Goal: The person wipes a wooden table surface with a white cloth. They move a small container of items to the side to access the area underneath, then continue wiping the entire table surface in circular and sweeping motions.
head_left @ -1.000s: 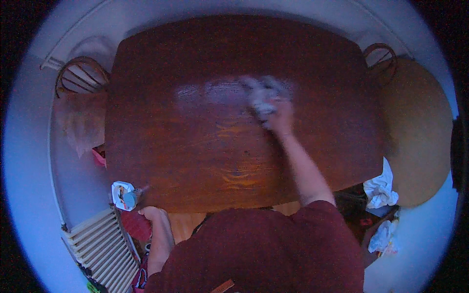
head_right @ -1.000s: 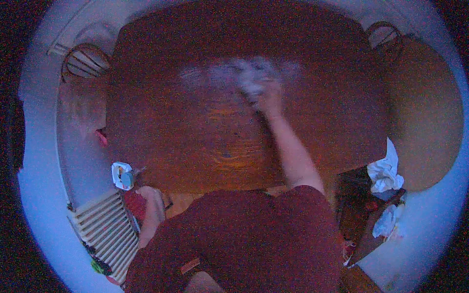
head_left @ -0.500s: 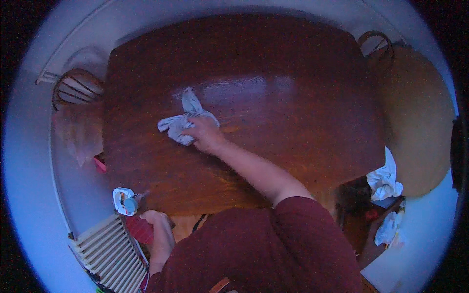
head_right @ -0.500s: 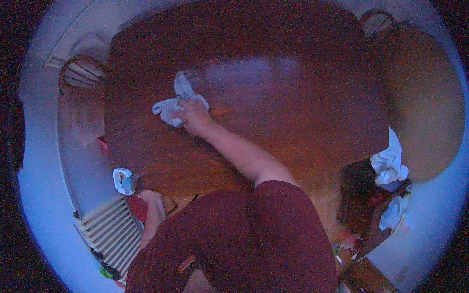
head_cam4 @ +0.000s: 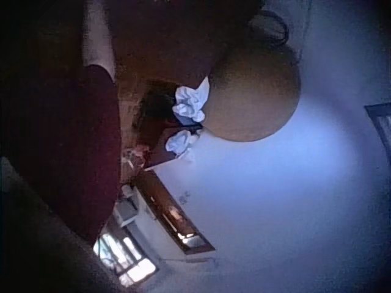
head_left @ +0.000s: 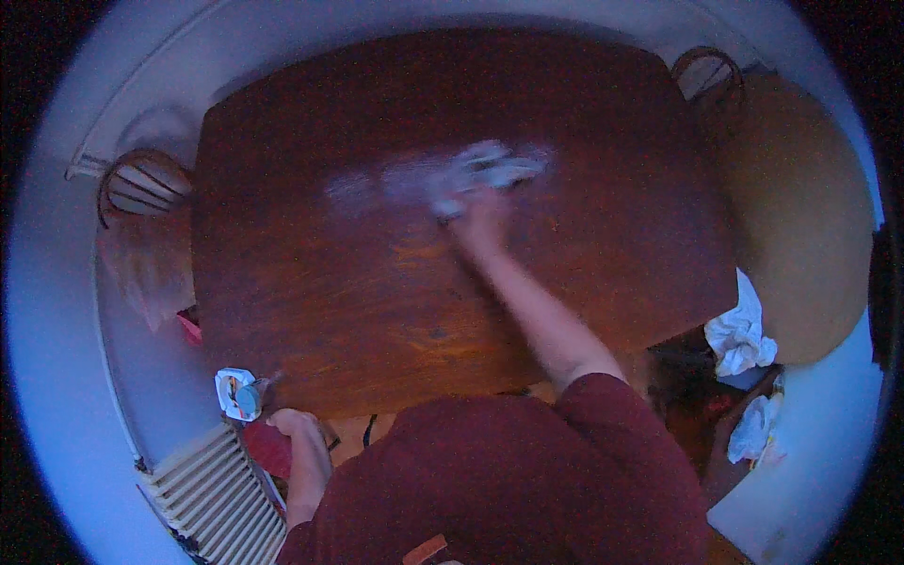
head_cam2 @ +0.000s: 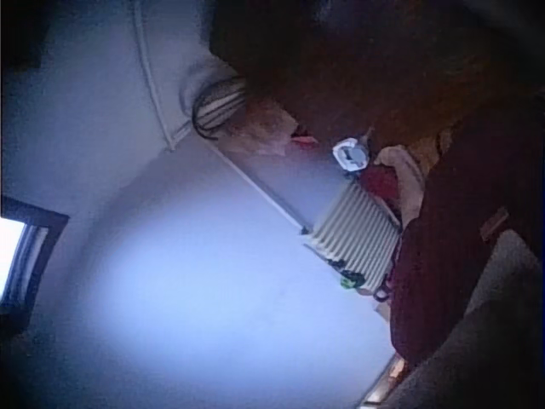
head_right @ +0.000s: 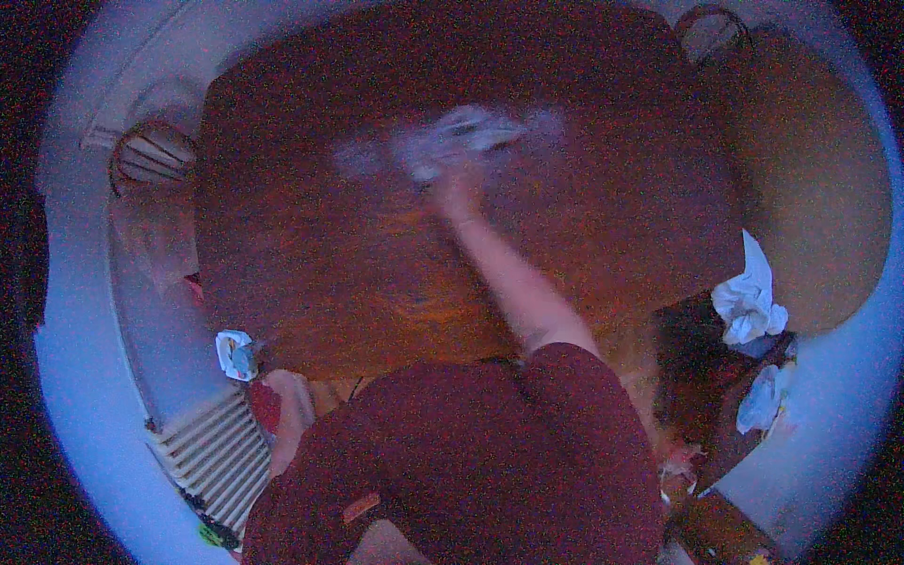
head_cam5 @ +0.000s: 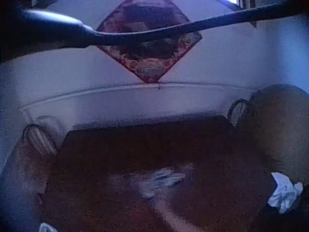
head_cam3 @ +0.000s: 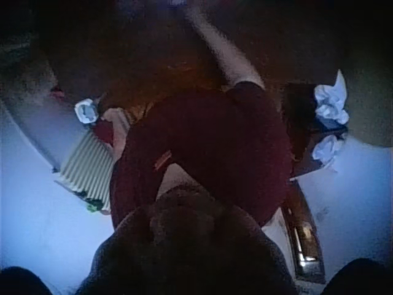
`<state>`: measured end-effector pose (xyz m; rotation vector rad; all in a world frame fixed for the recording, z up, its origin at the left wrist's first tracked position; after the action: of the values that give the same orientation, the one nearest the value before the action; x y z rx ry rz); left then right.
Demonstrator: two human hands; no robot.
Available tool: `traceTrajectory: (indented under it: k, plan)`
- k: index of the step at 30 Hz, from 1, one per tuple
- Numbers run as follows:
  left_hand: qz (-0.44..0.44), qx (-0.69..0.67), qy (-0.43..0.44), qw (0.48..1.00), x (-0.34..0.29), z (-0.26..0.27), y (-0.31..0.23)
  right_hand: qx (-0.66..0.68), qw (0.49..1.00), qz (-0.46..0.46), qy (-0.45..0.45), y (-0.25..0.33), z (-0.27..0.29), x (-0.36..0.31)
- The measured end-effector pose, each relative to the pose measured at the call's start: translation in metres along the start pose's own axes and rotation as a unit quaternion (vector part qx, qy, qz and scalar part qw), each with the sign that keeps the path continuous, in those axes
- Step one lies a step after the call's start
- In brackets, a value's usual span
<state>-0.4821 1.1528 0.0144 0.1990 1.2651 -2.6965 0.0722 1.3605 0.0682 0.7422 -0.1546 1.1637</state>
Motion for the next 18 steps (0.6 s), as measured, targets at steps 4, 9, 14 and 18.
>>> traceTrajectory:
  k: [4,9,14,18]
  plan:
    - [-0.001,-0.003,0.001,1.000,0.000,0.004,0.001,0.186,0.943,0.214,0.172,0.133,-0.001,-0.063]
    - [0.013,-0.024,-0.003,1.000,0.002,0.006,0.011,0.072,0.992,0.067,0.076,-0.031,0.047,-0.012]
    - [0.050,-0.070,0.022,0.996,-0.008,-0.002,0.014,-0.065,0.994,-0.085,0.013,-0.156,0.109,0.021]
    - [0.144,-0.183,0.133,0.963,-0.025,0.002,0.020,-0.008,0.991,-0.124,0.048,-0.092,0.093,0.013]
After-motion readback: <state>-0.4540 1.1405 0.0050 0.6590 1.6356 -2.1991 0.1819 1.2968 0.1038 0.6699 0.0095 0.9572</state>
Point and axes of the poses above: each hand's wrist, its own x-axis towards the middle knuckle, its own z-axis out of the back of the hand, y = z × x, the point moved 7 cm from there along x, towards the middle knuckle, and after that the axes turned 10 degrees about -y, right-handed, at the moved point
